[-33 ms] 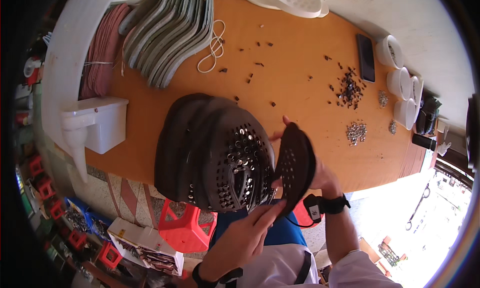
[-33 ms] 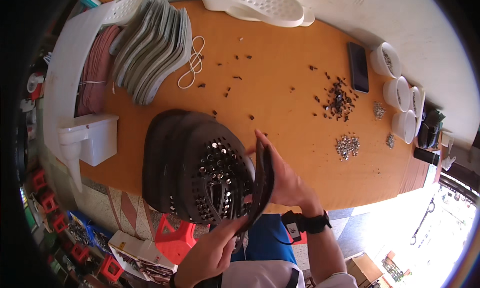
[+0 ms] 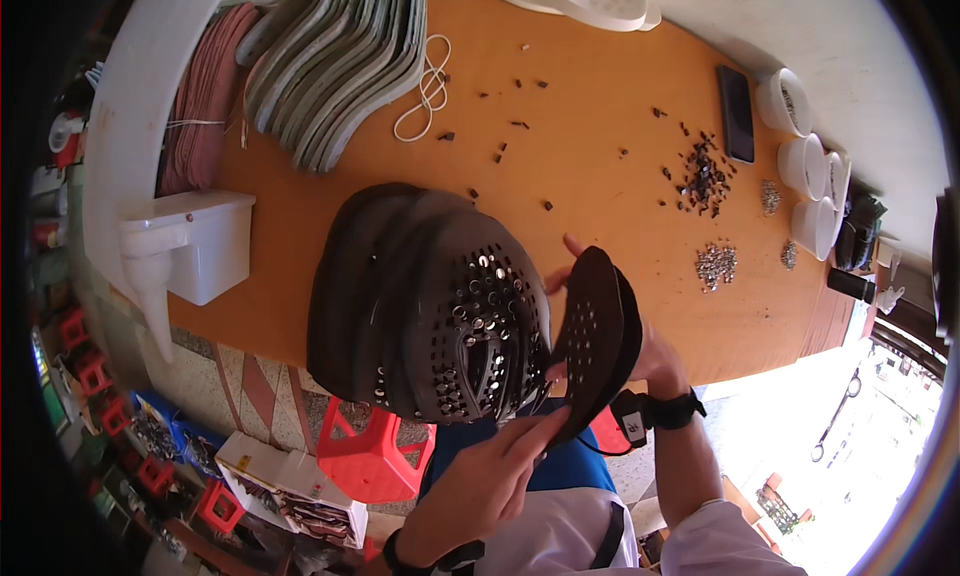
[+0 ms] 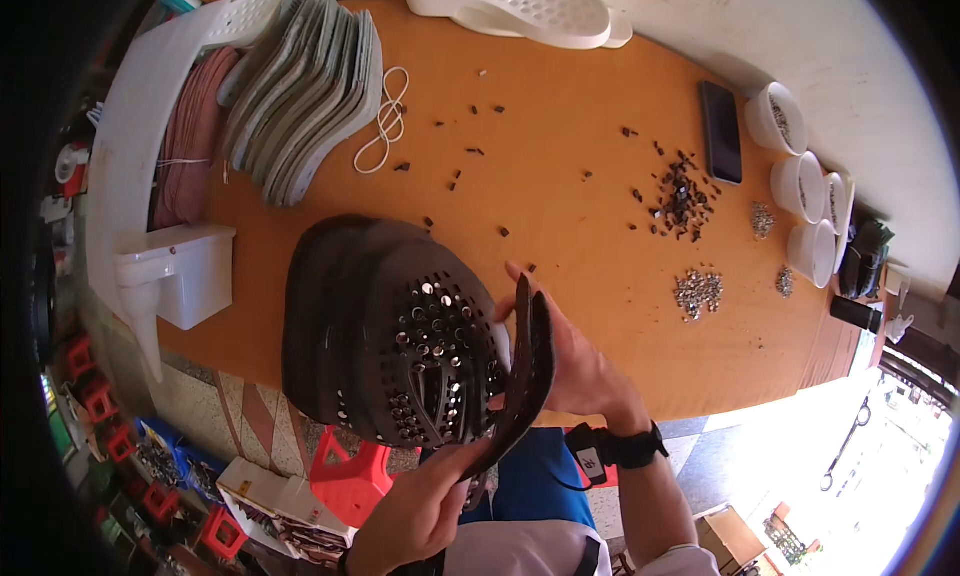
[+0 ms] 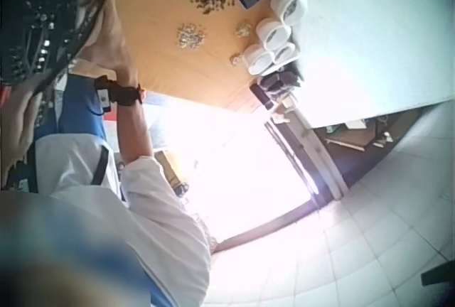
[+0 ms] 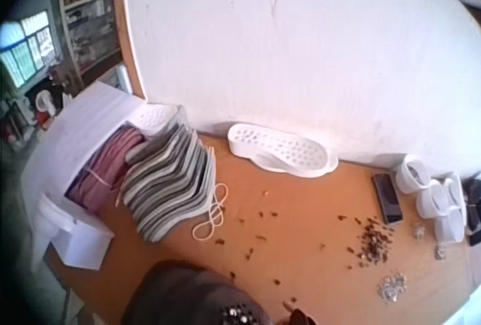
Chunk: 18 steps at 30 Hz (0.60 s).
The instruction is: The recorder is organizing and bundling shoe upper components with elastic bands.
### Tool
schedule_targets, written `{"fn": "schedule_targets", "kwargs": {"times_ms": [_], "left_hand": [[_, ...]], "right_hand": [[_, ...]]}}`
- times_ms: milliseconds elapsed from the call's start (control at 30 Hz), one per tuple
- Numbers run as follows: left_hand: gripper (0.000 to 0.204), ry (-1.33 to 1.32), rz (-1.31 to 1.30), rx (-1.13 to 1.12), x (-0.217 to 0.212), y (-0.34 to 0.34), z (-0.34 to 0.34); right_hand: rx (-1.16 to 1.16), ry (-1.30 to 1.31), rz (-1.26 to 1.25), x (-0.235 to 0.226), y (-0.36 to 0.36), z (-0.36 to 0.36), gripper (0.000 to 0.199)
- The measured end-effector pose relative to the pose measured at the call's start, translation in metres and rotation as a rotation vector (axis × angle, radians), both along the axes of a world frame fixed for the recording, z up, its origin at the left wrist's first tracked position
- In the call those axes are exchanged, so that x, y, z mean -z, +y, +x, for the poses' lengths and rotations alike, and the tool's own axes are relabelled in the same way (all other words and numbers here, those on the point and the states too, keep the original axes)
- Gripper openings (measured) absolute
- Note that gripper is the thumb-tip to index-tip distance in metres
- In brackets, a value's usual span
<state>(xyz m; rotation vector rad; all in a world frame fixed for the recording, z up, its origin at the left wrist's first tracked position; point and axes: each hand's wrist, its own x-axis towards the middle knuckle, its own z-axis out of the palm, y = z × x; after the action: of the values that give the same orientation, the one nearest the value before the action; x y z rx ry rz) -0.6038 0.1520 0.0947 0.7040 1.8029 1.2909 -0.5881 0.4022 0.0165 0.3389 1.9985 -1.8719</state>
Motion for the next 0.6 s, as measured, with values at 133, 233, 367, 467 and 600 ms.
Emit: {"fn": "schedule_targets", "kwargs": {"times_ms": [133,233,367,467,600], "left_hand": [[0.04,-0.505,-0.09,-0.57,0.011,-0.011,0.023],[0.035,-0.146,-0.423,-0.674,0.05,-0.021,0.022],[0.031,0.249,-0.555,-0.735,0.071,-0.023,0.034],[0.034,0.283,-0.595,-0.821,0.069,-0.009,0.037],[0.037,0.384,-0.616,-0.894,0.074,-0.009,0.033]], "right_hand": [[0.039,0.083,0.145,0.03,-0.012,0.006,0.101],[0.027,0.044,0.368,0.032,-0.029,-0.006,0.092],[0.099,0.051,0.36,0.027,-0.039,-0.009,0.085],[0.147,0.009,0.316,0.03,-0.041,-0.009,0.079],[0.155,0.068,0.29,0.028,-0.042,-0.016,0.076]]}}
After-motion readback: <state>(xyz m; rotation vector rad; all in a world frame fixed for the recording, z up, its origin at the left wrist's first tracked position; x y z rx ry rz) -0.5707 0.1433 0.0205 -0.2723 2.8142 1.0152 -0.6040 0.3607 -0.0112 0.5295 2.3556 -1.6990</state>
